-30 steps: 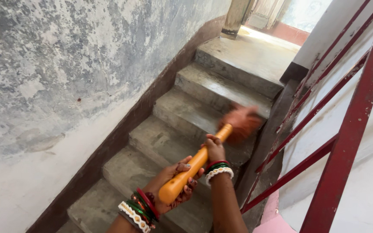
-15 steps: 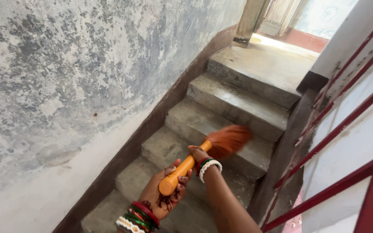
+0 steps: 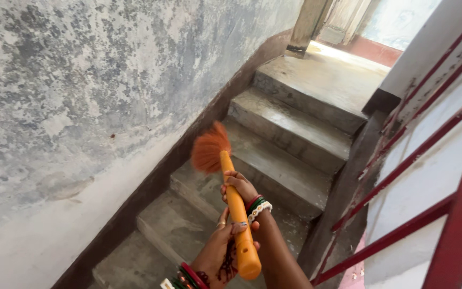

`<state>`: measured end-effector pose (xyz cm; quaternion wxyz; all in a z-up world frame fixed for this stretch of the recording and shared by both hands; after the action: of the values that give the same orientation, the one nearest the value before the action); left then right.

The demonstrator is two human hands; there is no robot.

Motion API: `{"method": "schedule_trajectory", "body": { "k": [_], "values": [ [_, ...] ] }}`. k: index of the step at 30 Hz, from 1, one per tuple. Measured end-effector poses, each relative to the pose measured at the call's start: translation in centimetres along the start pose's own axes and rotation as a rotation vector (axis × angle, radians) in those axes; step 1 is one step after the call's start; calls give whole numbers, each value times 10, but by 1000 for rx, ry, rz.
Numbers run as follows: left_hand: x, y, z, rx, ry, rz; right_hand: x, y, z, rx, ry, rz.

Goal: The person sweeps concrete stairs using a broom with an orange handle, cleaning the steps one by one.

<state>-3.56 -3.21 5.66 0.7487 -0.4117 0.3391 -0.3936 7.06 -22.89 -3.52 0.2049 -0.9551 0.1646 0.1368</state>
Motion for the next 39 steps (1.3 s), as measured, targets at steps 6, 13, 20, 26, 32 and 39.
{"method": "schedule_trajectory", "body": {
  "k": [6,13,20,26,32,39],
  "values": [
    [-24,-6,-5,143,205,-2,-33,58,3,13,219,246],
    [-2,1,4,-57,399,-160,-29,156,27,41,351,633],
    [22,10,15,2,470,-161,-7,153,50,102,192,554],
    [22,44,49,-153,312,-54,50,90,48,-38,50,484],
    [33,67,56,-108,146,28,98,47,44,-214,-30,301],
    [31,38,46,3,80,100,103,15,13,-350,-27,-12]
  ]
}}
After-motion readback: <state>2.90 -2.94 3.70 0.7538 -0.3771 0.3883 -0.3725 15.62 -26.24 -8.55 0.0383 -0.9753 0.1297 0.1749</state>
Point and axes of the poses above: each hand's wrist, its own x-axis towards the middle knuckle, its own y-axis out of the back of the hand, z = x × y, the point moved 5 cm from there along x, towards the middle knuckle, and after that the axes turned 4 degrees about -x, right-handed, at the moved point
